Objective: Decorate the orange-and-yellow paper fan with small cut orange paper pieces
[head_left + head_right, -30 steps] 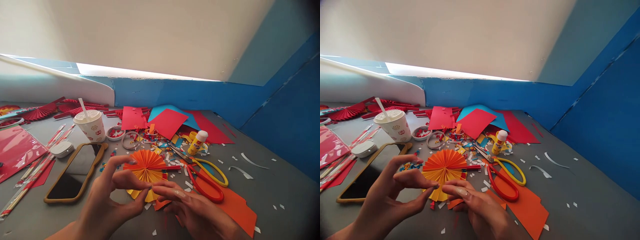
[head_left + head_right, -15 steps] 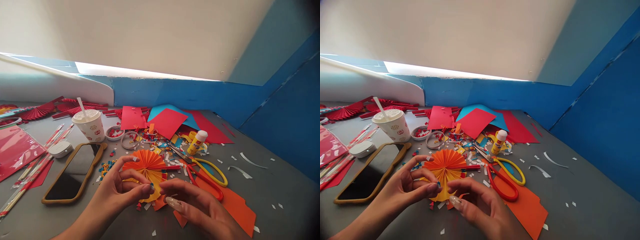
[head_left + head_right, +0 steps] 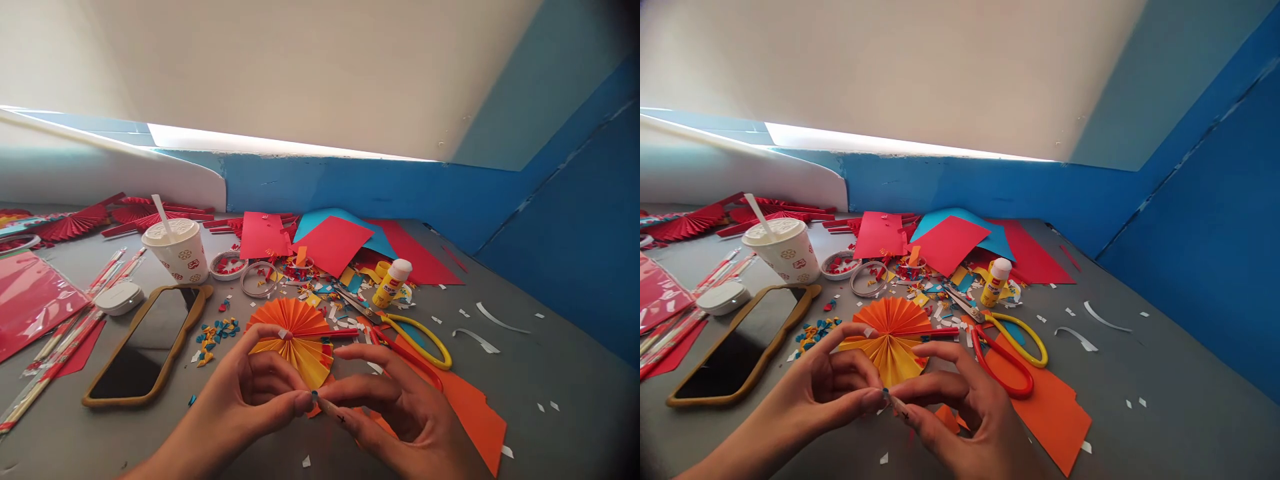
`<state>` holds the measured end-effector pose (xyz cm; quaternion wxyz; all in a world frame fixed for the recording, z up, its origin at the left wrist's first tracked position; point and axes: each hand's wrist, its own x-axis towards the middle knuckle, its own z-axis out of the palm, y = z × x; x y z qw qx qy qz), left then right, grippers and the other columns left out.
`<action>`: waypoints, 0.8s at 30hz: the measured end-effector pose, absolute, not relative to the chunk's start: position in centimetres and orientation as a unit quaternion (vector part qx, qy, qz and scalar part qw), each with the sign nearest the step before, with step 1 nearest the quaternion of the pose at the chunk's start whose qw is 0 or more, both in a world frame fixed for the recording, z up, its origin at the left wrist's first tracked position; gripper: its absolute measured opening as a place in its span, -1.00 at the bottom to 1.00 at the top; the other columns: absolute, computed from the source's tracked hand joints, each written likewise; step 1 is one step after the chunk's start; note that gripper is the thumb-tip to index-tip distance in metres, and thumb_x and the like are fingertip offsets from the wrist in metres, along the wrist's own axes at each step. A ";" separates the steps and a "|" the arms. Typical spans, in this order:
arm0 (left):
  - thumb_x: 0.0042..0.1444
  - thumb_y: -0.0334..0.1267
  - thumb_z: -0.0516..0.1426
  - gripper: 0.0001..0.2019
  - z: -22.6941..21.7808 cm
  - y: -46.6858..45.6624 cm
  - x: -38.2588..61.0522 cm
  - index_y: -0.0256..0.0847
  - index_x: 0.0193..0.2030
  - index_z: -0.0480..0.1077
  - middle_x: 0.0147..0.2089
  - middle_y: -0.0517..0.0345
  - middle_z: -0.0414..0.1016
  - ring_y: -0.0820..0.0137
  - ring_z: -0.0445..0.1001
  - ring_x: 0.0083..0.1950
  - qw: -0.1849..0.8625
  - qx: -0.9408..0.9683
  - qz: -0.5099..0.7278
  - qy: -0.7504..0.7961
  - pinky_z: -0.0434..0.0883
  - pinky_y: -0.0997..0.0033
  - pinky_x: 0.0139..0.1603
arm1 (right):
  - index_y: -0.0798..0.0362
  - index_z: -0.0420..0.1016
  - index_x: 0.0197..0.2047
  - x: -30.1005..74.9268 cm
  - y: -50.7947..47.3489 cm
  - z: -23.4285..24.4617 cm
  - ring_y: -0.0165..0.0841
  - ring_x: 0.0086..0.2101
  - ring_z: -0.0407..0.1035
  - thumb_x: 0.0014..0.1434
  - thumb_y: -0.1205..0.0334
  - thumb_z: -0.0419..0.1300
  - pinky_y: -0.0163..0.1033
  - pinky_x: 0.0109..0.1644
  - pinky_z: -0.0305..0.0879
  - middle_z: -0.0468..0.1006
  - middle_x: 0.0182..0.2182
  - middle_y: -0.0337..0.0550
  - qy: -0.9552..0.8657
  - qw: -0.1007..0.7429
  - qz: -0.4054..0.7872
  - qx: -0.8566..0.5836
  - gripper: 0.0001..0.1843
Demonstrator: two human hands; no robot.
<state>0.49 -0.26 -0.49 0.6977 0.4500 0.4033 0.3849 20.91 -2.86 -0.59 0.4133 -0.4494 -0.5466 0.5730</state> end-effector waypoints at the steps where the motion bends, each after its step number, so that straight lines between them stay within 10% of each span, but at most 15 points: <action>1: 0.01 -0.36 0.33 -0.45 -0.5 -0.2 0.5 -0.15 0.01 0.08 -0.40 0.29 0.58 0.50 0.57 -0.37 0.699 0.448 0.386 0.402 0.38 0.58 -0.32 | -0.12 0.32 0.02 21.0 -2.9 -0.7 -0.29 -0.22 0.58 0.17 0.13 0.29 -0.27 -0.21 0.52 0.69 -0.26 -0.19 -0.553 0.410 0.567 -0.452 -0.63; 11: 0.02 -0.26 0.33 -0.47 -0.8 0.0 0.3 -0.20 0.03 0.14 -0.40 0.18 0.62 0.40 0.60 -0.36 0.747 0.414 0.349 0.386 0.46 0.46 -0.29 | -0.16 0.46 0.12 23.4 -1.7 0.5 -0.18 -0.06 0.53 0.18 0.27 0.28 -0.16 0.04 0.50 0.62 -0.04 -0.19 -0.824 0.360 0.317 -0.303 -0.58; 19: -0.01 -0.33 0.34 -0.51 -0.7 0.2 0.2 -0.16 0.00 0.22 -0.39 0.25 0.59 0.45 0.58 -0.35 0.732 0.438 0.342 0.395 0.41 0.54 -0.30 | -0.26 0.01 0.36 23.4 -0.9 -0.9 -0.26 0.02 0.47 0.17 0.53 0.20 -0.19 0.07 0.47 0.54 0.07 -0.20 -0.853 0.381 0.249 -0.255 -0.17; 24: -0.03 -0.31 0.36 -0.44 -0.7 -0.5 0.2 -0.16 0.10 0.28 -0.35 0.20 0.59 0.44 0.58 -0.35 0.744 0.459 0.294 0.385 0.43 0.48 -0.26 | -0.15 0.32 0.17 23.0 -1.0 -1.1 -0.24 -0.03 0.45 0.16 0.46 0.24 -0.21 0.08 0.42 0.53 -0.05 -0.15 -0.810 0.424 0.185 -0.360 -0.45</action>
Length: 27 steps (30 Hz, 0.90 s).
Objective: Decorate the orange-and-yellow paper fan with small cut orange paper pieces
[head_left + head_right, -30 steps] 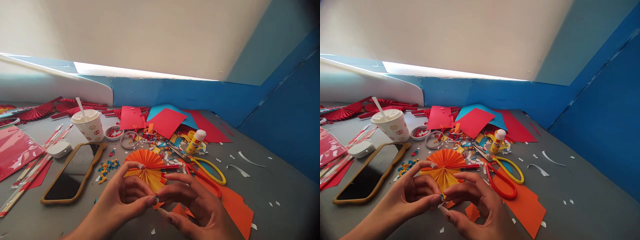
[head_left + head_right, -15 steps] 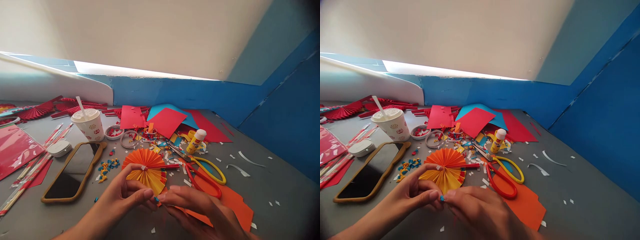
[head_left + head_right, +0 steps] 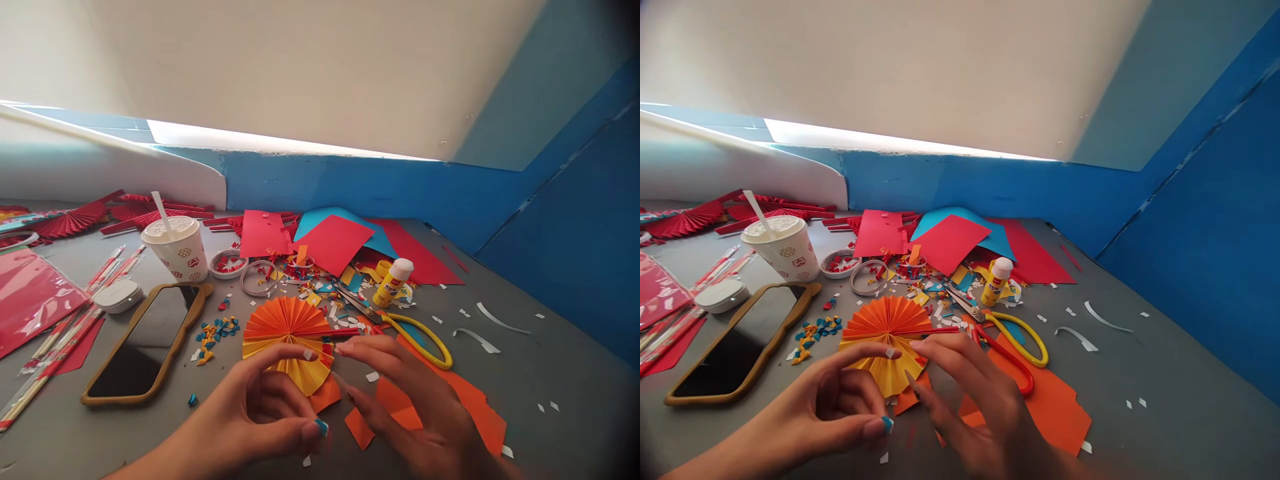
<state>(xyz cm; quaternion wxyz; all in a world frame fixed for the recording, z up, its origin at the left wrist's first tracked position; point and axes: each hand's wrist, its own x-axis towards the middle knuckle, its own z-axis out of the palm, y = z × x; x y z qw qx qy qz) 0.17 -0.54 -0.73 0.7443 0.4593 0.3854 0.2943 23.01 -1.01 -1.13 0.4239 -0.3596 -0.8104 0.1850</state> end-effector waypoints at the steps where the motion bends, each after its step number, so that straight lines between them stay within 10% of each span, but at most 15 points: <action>1: -0.03 -0.31 0.36 -0.43 -0.8 -0.7 0.1 -0.14 0.13 0.29 -0.34 0.20 0.60 0.45 0.58 -0.34 0.751 0.462 0.280 0.380 0.43 0.49 -0.25 | -0.12 0.36 0.15 23.1 -0.9 -1.1 -0.26 -0.03 0.44 0.16 0.45 0.25 -0.22 0.08 0.41 0.52 -0.07 -0.14 -0.815 0.424 0.168 -0.357 -0.47; 9: 0.02 -0.33 0.32 -0.46 -0.8 -1.5 0.0 0.01 0.16 0.37 -0.29 0.18 0.62 0.41 0.58 -0.29 0.713 0.540 0.263 0.361 0.47 0.42 -0.20 | -0.12 0.54 -0.03 22.9 -1.0 -0.5 -0.30 -0.08 0.43 0.11 0.19 0.36 -0.29 0.06 0.38 0.43 -0.14 -0.16 -0.777 0.406 0.261 -0.405 -0.67; 27: 0.04 -0.23 0.30 -0.53 -0.8 -2.2 0.2 0.08 0.13 0.44 -0.28 0.13 0.62 0.35 0.59 -0.29 0.691 0.581 0.222 0.368 0.49 0.46 -0.22 | -0.08 0.49 -0.31 22.6 -1.4 -0.9 -0.35 -0.10 0.36 0.25 0.31 0.21 -0.26 0.07 0.31 0.36 -0.18 -0.22 -0.728 0.401 0.383 -0.402 -0.90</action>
